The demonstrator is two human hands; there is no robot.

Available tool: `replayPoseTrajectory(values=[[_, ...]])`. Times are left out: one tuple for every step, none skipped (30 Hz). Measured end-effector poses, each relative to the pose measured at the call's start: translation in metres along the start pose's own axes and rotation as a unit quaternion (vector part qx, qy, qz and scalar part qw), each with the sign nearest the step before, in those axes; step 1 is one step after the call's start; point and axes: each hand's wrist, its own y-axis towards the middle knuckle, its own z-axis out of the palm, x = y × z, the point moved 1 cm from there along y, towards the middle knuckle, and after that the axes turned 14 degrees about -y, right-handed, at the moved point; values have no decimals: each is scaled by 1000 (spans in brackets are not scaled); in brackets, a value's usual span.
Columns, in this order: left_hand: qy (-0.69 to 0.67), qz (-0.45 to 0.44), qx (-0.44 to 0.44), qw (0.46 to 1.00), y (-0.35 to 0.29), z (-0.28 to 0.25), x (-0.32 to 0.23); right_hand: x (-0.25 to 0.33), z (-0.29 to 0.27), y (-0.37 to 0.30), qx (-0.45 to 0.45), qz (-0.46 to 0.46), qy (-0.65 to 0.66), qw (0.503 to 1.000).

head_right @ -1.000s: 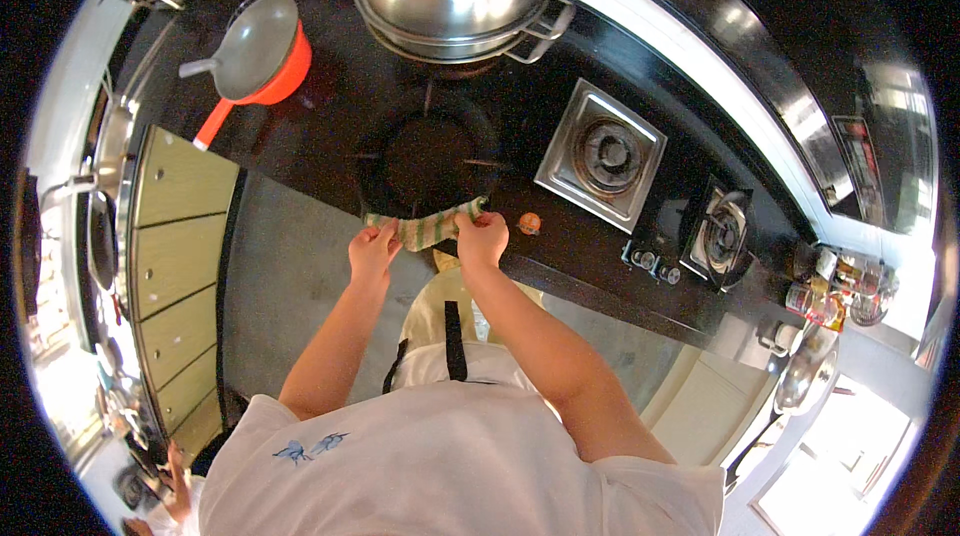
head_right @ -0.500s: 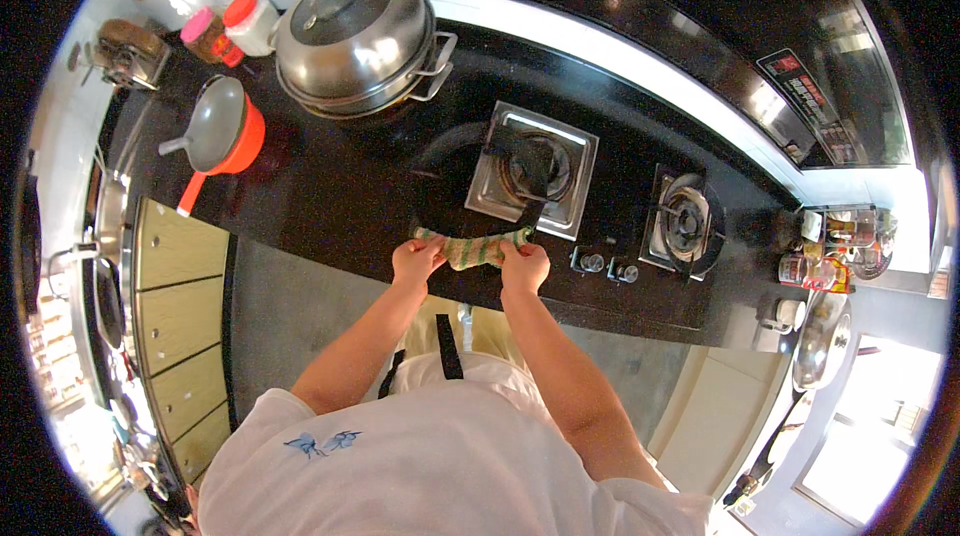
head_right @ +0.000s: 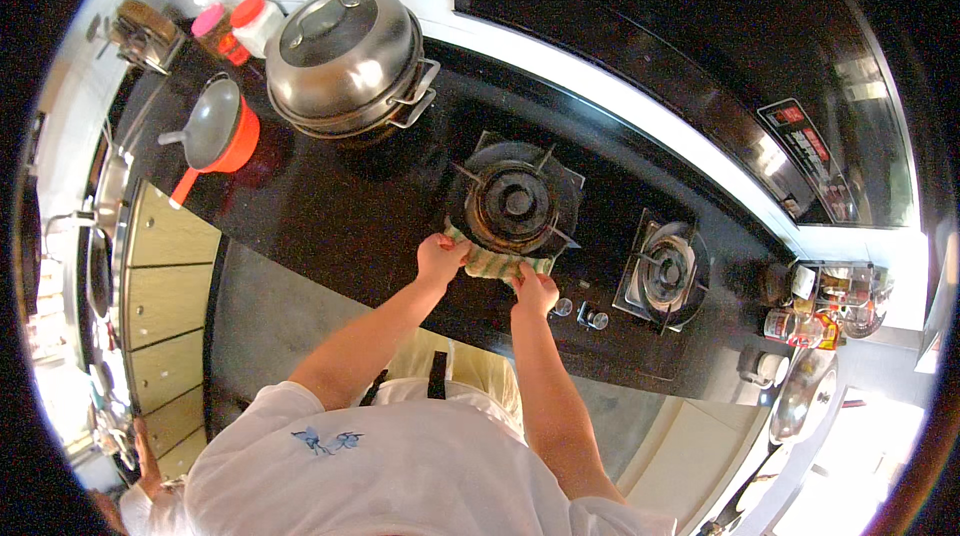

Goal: The person cleans the kitchen using a green cloth. They wipe the stovetop, the range hood, and the countertop. They also wash a wok in the sink and wipe the sink area.

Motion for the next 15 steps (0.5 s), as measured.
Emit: replayPoseTrajectory(values=[[1, -9, -11, 1000, -4, 2, 3, -1, -2, 3, 0, 1, 1, 1000], [-11, -12, -13, 1000, -9, 6, 1, 0, -6, 5, -2, 2, 3, 1000], [-22, -15, -16, 1000, -12, 9, -1, 2, -6, 7, -7, -1, -3, 1000], [-33, -17, -19, 999, -15, 10, -4, 3, -6, 8, -12, -4, -9, 1000], [-41, -17, -21, 999, -17, 11, -7, 6, -7, 7, -16, -8, -16, 1000], [-32, -28, -4, 999, -14, 13, -8, 11, -5, 8, -16, -14, -16, 1000], [-23, -40, 12, 999, -9, 15, -10, 17, -2, 9, -16, -19, -15, 1000], [-14, -53, 29, 998, -4, 17, -8, 22, -2, 12, -17, -22, -16, 999], [-3, -55, 45, 997, 4, 20, -3, 23, -3, 22, -1, -23, -20, 1000], [-18, -54, 40, 998, 6, 23, 5, 22, -4, 29, -15, -35, -24, 999], [-33, -52, 32, 998, 3, 24, 4, 23, -3, 26, -26, -36, -29, 999], [-48, -51, 24, 997, 1, 24, 3, 23, -2, 22, -38, -36, -34, 998], [-55, -74, 24, 995, -3, 21, 5, 19, -3, 22, -46, -39, -26, 998], [-61, -76, 31, 995, -6, 19, 5, 15, -5, 22, -55, -44, -16, 997], [-68, -79, 38, 994, -9, 18, 6, 13, -7, 22, -65, -49, -7, 997]])
